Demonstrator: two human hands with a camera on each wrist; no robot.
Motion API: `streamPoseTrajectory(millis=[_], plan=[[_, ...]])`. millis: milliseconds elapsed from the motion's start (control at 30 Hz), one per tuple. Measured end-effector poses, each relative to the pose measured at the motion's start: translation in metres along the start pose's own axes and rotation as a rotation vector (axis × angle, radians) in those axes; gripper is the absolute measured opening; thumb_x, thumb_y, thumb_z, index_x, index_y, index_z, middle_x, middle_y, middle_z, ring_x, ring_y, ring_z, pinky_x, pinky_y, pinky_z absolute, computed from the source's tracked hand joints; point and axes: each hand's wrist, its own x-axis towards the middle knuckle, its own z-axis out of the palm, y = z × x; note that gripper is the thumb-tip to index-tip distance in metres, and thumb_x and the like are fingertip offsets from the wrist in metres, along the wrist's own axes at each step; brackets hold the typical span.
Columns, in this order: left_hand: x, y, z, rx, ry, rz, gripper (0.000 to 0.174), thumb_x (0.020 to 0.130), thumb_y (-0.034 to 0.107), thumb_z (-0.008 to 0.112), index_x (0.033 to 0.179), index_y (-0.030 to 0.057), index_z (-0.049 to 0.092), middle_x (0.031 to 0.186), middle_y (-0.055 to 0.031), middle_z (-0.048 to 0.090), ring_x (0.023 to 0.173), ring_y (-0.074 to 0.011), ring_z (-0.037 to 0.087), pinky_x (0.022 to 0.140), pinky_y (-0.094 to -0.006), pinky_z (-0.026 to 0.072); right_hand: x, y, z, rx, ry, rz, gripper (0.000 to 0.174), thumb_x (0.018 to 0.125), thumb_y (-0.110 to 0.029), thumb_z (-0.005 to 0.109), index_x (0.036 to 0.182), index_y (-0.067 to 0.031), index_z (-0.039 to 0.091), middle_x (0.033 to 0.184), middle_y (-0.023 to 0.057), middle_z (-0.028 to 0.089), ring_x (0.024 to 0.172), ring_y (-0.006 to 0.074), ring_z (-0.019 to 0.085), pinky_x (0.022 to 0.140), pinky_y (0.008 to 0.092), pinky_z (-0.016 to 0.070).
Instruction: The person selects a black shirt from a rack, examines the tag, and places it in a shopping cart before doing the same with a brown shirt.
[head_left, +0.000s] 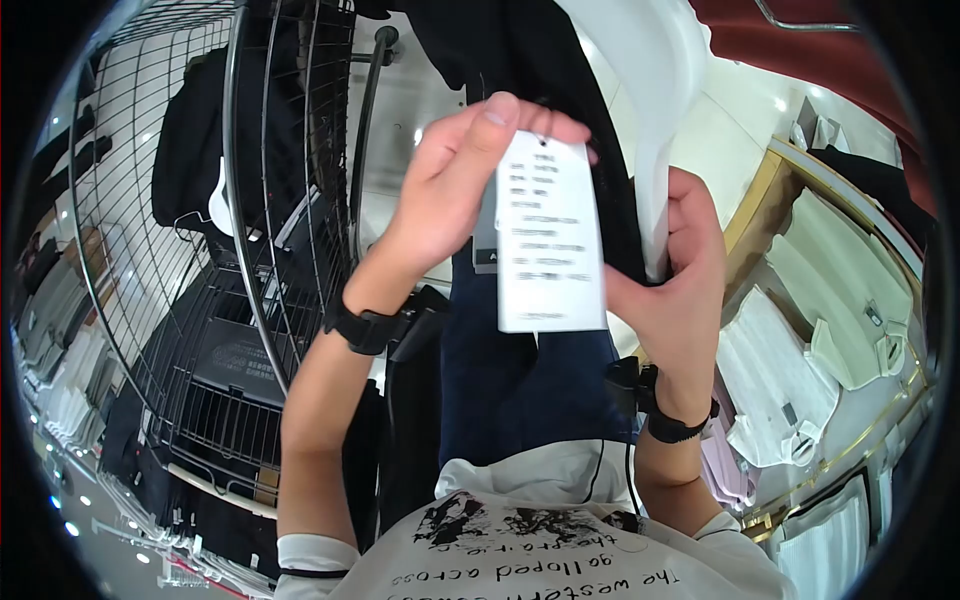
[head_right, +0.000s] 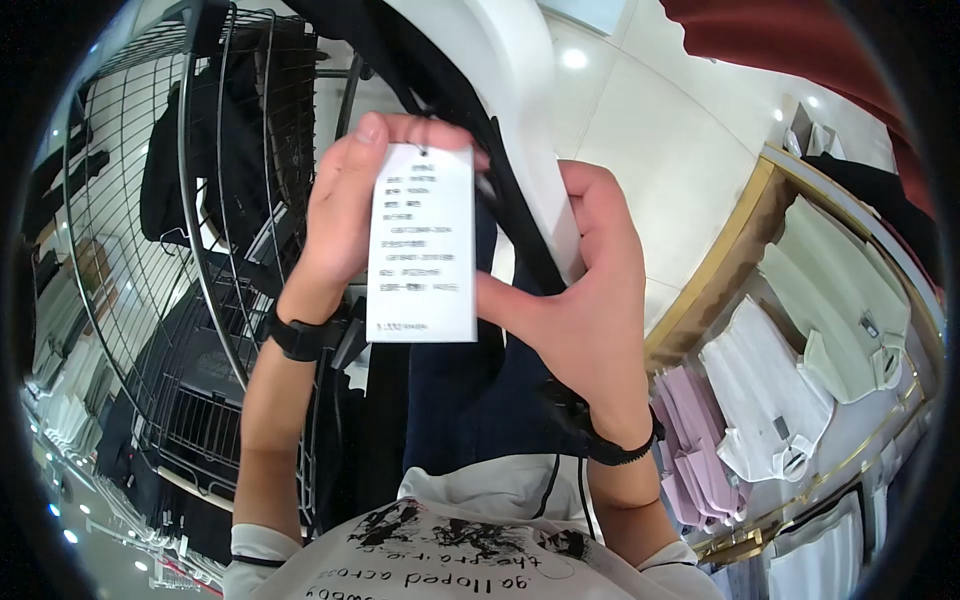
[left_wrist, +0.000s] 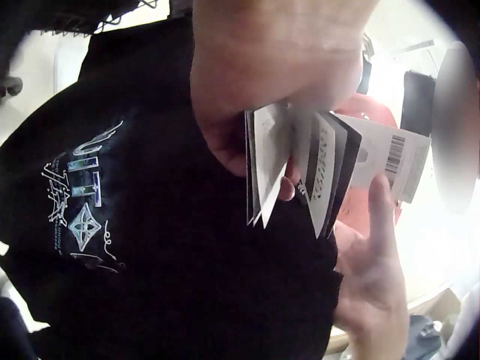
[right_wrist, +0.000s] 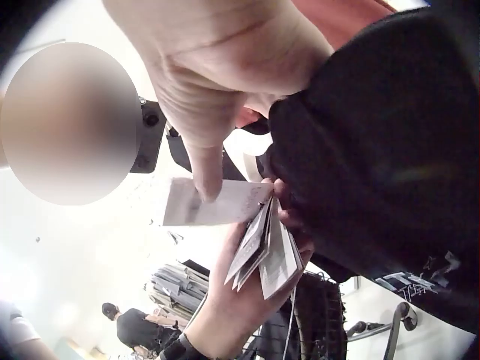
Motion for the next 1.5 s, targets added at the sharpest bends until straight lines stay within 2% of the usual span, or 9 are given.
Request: streamPoseTrajectory(millis=[300,567,733,1033,1167,1200,1300,1367,1500], plan=[[-0.019,-0.012,0.060,-0.277,-0.100,-0.071,0.057,0.103,0.047,0.039,0.118,-0.0050,0.056,0.094,-0.0120,0.068,0.079,-0.0139,0.066,0.069,-0.0263,0.0540,0.011,-0.008,-0.024,0.161,0.083,0.033,0.043,0.082,-0.009,0.076,0.114,0.0043,0.050,0.103,0.0113,0.064,0.092,0.0134,0.062,0.079,0.0253,0.0511],[-0.009,-0.030,0.097,-0.220,0.285,-0.140,0.057,0.103,0.045,0.031,0.112,-0.0061,0.054,0.084,-0.0191,0.065,0.064,-0.0221,0.066,0.054,-0.0302,0.0553,0.000,0.010,-0.059,0.136,0.053,-0.003,0.051,0.077,-0.001,0.077,0.118,0.0038,0.047,0.103,0.0113,0.064,0.094,0.0149,0.063,0.081,0.0271,0.0521],[0.002,-0.033,0.109,-0.272,0.247,0.003,0.048,0.105,0.041,0.034,0.110,-0.0026,0.054,0.086,-0.0189,0.066,0.064,-0.0235,0.066,0.056,-0.0326,0.0557,-0.013,0.026,-0.090,0.047,0.013,0.050,0.062,0.066,-0.005,0.081,0.118,0.0014,0.047,0.109,0.0093,0.060,0.103,0.0159,0.057,0.092,0.0300,0.0445],[0.020,-0.041,0.169,-0.393,0.315,-0.061,0.048,0.102,0.044,0.039,0.111,-0.0018,0.053,0.086,-0.0188,0.067,0.064,-0.0239,0.066,0.055,-0.0326,0.0557,-0.019,0.027,-0.143,-0.038,-0.025,-0.041,0.063,0.063,-0.013,0.085,0.116,-0.0019,0.050,0.106,0.0085,0.062,0.099,0.0167,0.059,0.090,0.0306,0.0453],[0.014,-0.038,0.200,-0.262,0.256,-0.056,0.068,0.100,0.057,0.028,0.114,-0.0024,0.056,0.089,-0.0181,0.064,0.070,-0.0244,0.064,0.060,-0.0322,0.0538,-0.023,0.012,-0.168,-0.130,-0.002,-0.114,0.063,0.065,-0.018,0.086,0.115,-0.0021,0.051,0.103,0.0088,0.064,0.098,0.0178,0.061,0.088,0.0315,0.0468],[0.010,-0.038,0.215,-0.410,0.353,-0.102,0.073,0.100,0.061,0.025,0.118,-0.0027,0.055,0.093,-0.0194,0.065,0.076,-0.0258,0.066,0.063,-0.0341,0.0552,-0.021,0.006,-0.169,-0.176,0.024,-0.256,0.063,0.068,-0.021,0.086,0.115,-0.0002,0.049,0.096,0.0111,0.065,0.082,0.0167,0.065,0.075,0.0303,0.0518],[-0.011,-0.017,0.248,-0.324,0.168,-0.023,0.074,0.100,0.060,0.021,0.121,-0.0028,0.054,0.094,-0.0180,0.065,0.067,-0.0278,0.066,0.061,-0.0375,0.0548,-0.038,-0.039,-0.179,0.038,-0.054,-0.006,0.063,0.071,-0.024,0.086,0.114,0.0022,0.048,0.087,0.0121,0.066,0.061,0.0145,0.065,0.058,0.0289,0.0523],[-0.027,0.004,0.272,-0.249,0.185,0.018,0.066,0.103,0.053,0.023,0.119,-0.0029,0.055,0.084,-0.0133,0.066,0.063,-0.0196,0.065,0.058,-0.0294,0.0531,-0.049,-0.048,-0.184,0.004,-0.070,-0.151,0.063,0.073,-0.026,0.085,0.113,0.0044,0.047,0.083,0.0128,0.067,0.047,0.0142,0.061,0.047,0.0281,0.0491],[-0.061,0.038,0.308,-0.090,0.259,0.056,0.053,0.106,0.040,0.028,0.118,-0.0042,0.054,0.085,-0.0147,0.066,0.062,-0.0197,0.065,0.057,-0.0286,0.0534,-0.084,-0.087,-0.202,-0.089,-0.185,-0.194,0.065,0.074,-0.035,0.083,0.115,0.0027,0.050,0.089,0.0159,0.069,0.066,0.0218,0.068,0.060,0.0324,0.0527]])
